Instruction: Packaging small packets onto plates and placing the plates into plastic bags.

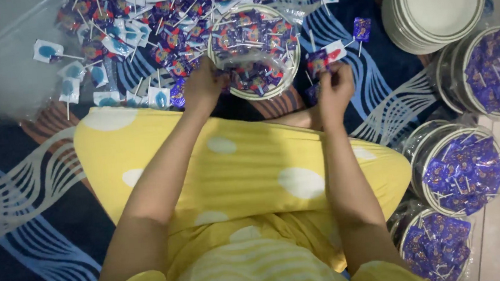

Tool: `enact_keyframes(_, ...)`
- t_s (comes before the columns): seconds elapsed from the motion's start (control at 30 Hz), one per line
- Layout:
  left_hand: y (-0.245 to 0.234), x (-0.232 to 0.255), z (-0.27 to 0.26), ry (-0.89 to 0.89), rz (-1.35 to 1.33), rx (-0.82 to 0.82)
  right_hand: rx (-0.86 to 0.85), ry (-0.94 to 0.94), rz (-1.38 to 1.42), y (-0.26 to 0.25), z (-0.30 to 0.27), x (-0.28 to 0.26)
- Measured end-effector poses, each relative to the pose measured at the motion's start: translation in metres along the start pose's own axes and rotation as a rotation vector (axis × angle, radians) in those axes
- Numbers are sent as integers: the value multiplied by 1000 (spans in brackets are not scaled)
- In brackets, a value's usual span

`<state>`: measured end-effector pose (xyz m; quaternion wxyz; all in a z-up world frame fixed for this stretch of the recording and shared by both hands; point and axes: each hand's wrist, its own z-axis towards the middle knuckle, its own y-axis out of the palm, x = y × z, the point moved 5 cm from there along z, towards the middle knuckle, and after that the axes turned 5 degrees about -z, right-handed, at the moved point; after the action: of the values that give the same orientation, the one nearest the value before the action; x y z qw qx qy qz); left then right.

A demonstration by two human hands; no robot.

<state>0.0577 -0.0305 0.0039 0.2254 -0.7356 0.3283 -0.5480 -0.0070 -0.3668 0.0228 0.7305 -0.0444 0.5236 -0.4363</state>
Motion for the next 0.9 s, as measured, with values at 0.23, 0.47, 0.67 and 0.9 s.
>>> enact_keyframes(0.23, 20, -11, 34, -85, 61, -46, -74, 74, 31, 20, -12, 9)
enact_keyframes(0.47, 2, -6, 23, -26, -85, -48, -339, 363, 374, 42, -17, 6)
enact_keyframes(0.67, -46, -18, -10, 232, -263, 73, -657, 595, 652, 42, -31, -5)
enact_keyframes(0.9, -121, -133, 12, 174, -157, 272, -596, 652, 548, 77, -56, -19)
